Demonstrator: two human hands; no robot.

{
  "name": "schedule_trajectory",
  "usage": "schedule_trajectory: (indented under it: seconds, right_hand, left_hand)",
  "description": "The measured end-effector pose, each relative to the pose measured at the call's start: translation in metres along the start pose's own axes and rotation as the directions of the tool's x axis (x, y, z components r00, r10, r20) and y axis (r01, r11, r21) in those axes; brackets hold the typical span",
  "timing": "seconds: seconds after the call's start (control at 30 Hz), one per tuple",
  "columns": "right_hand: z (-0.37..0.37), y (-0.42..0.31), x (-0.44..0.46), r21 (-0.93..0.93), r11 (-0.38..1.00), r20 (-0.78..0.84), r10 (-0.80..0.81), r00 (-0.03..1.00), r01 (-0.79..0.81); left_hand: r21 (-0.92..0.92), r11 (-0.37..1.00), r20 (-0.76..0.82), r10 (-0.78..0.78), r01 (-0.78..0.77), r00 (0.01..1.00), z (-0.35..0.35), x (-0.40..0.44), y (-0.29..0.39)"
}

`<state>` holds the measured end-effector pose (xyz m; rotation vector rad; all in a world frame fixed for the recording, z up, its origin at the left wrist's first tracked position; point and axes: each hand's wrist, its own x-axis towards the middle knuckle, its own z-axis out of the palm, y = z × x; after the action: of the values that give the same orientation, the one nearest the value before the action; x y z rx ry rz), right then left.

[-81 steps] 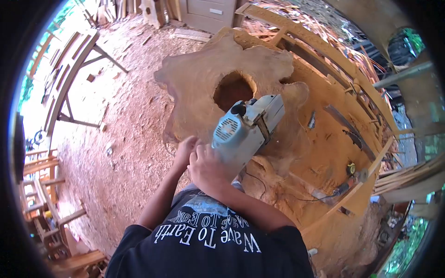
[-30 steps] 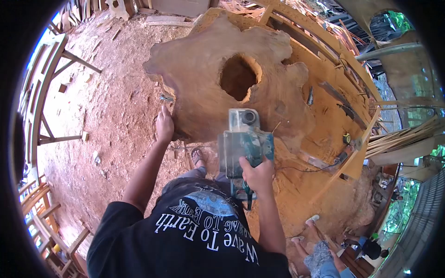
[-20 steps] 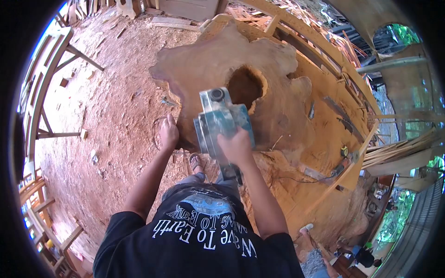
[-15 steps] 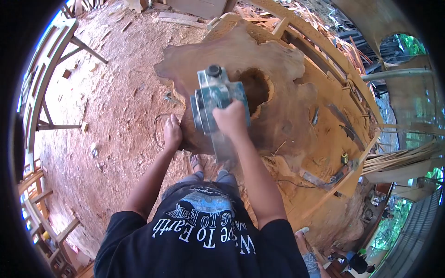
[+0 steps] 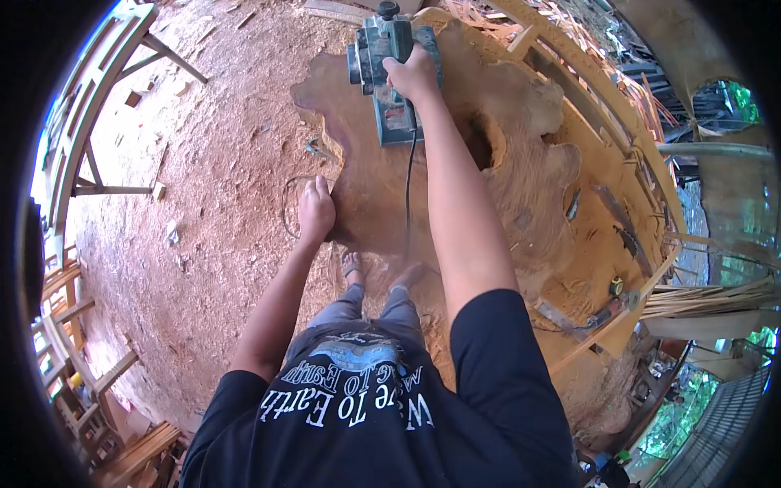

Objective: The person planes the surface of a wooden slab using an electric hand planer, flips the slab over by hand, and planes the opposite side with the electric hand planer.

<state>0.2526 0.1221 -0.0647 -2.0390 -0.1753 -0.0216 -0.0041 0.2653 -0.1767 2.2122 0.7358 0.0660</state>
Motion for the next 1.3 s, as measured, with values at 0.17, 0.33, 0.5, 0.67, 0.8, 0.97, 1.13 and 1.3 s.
schedule_trajectory:
  seconds: [0.17, 0.33, 0.5, 0.67, 0.8, 0.97, 1.13, 1.3]
  right_hand:
    - [-0.017, -0.003, -0.141, -0.123, 0.991, -0.074, 0.051, 0.996, -0.06]
    - [-0.059, -0.038, -0.32, -0.05, 0.978, -0.035, 0.203, 0.978, -0.205]
    - [-0.071, -0.038, -0.368, -0.124, 0.943, -0.037, 0.306, 0.951, -0.308]
    - [-0.061, -0.046, -0.314, -0.097, 0.938, -0.041, 0.33, 0.943, -0.333]
    - [-0.045, -0.035, -0.261, -0.138, 0.969, -0.05, 0.198, 0.979, -0.203]
    - [-0.016, -0.035, -0.18, -0.203, 0.976, -0.048, 0.066, 0.997, -0.074]
    - [0.008, -0.026, -0.111, -0.21, 0.977, -0.073, -0.062, 0.995, 0.045]
    - [0.035, -0.014, -0.039, -0.133, 0.991, -0.06, -0.02, 0.998, 0.012]
  left_hand:
    - [-0.027, 0.999, 0.064, -0.044, 0.046, 0.997, -0.002, 0.003, -0.001]
    - [-0.05, 0.996, 0.094, -0.064, 0.069, 0.994, 0.01, 0.006, -0.016]
    - [-0.1, 0.993, 0.112, -0.051, 0.062, 0.992, 0.001, 0.003, -0.007]
    - [-0.135, 0.989, 0.075, -0.051, 0.061, 0.996, 0.002, 0.0, -0.007]
    - [-0.116, 0.984, 0.116, -0.122, 0.136, 0.986, -0.004, -0.002, 0.0]
    - [-0.09, 0.982, 0.122, -0.155, 0.167, 0.98, -0.003, -0.001, -0.002]
    - [-0.095, 0.989, 0.076, -0.105, 0.112, 0.992, 0.002, -0.002, -0.003]
    - [-0.089, 0.987, 0.067, -0.127, 0.133, 0.99, -0.001, -0.004, 0.001]
